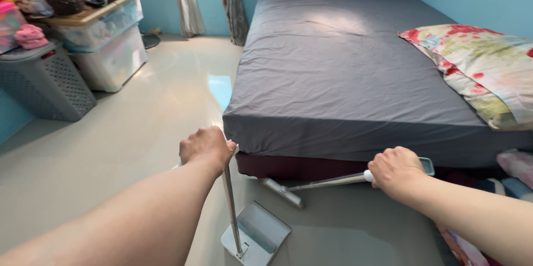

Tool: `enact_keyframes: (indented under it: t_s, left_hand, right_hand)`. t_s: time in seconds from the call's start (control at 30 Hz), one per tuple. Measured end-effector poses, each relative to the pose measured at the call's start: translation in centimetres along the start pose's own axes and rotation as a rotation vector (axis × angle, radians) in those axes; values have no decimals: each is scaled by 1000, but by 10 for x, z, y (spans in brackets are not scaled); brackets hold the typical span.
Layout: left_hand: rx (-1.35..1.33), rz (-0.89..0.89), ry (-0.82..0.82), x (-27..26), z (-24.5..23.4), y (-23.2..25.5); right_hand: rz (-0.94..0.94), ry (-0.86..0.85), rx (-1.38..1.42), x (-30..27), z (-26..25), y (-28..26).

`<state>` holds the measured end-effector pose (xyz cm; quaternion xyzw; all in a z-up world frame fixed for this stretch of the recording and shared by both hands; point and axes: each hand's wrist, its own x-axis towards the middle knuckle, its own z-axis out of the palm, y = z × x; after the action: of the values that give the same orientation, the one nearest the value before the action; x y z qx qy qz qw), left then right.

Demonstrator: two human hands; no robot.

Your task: Sweeping the floor of a bedroom using a broom and dustpan.

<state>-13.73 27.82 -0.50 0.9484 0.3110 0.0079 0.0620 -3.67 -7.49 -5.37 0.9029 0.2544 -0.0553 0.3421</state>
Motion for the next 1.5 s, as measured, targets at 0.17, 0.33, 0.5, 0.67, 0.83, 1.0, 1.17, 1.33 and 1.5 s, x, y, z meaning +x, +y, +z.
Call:
enact_keyframes:
  t_s: [0.17, 0.33, 0.5, 0.67, 0.83, 1.0, 1.17, 1.33, 1.5]
  left_hand:
    - [28, -5, 29, 13, -8, -23]
    - [103, -9, 37, 30, -18, -54]
    - [151, 18, 31, 56, -28, -87]
    - [127, 77, 18, 81, -27, -117]
    - [127, 164, 28, 105, -24, -141]
    - [70, 173, -6, 117, -24, -143]
    - [38, 197, -26, 116, -24, -145]
    - [58, 200, -16, 112, -23, -149]
    - [47, 193, -4, 105, -22, -152]
  right_hand:
    - [-15, 30, 8, 18, 18, -8]
    - [59, -95, 64, 25, 6, -33]
    - [2, 9, 87, 37, -15, -62]
    - [23, -100, 69, 36, -81, -79]
    - [34, -138, 90, 20, -132, -100]
    - [-26, -156, 64, 15, -165, -125]
    - [78, -181, 32, 19, -168, -122]
    - [174, -165, 53, 19, -159, -105]
    - [70, 2, -81, 32, -126, -98]
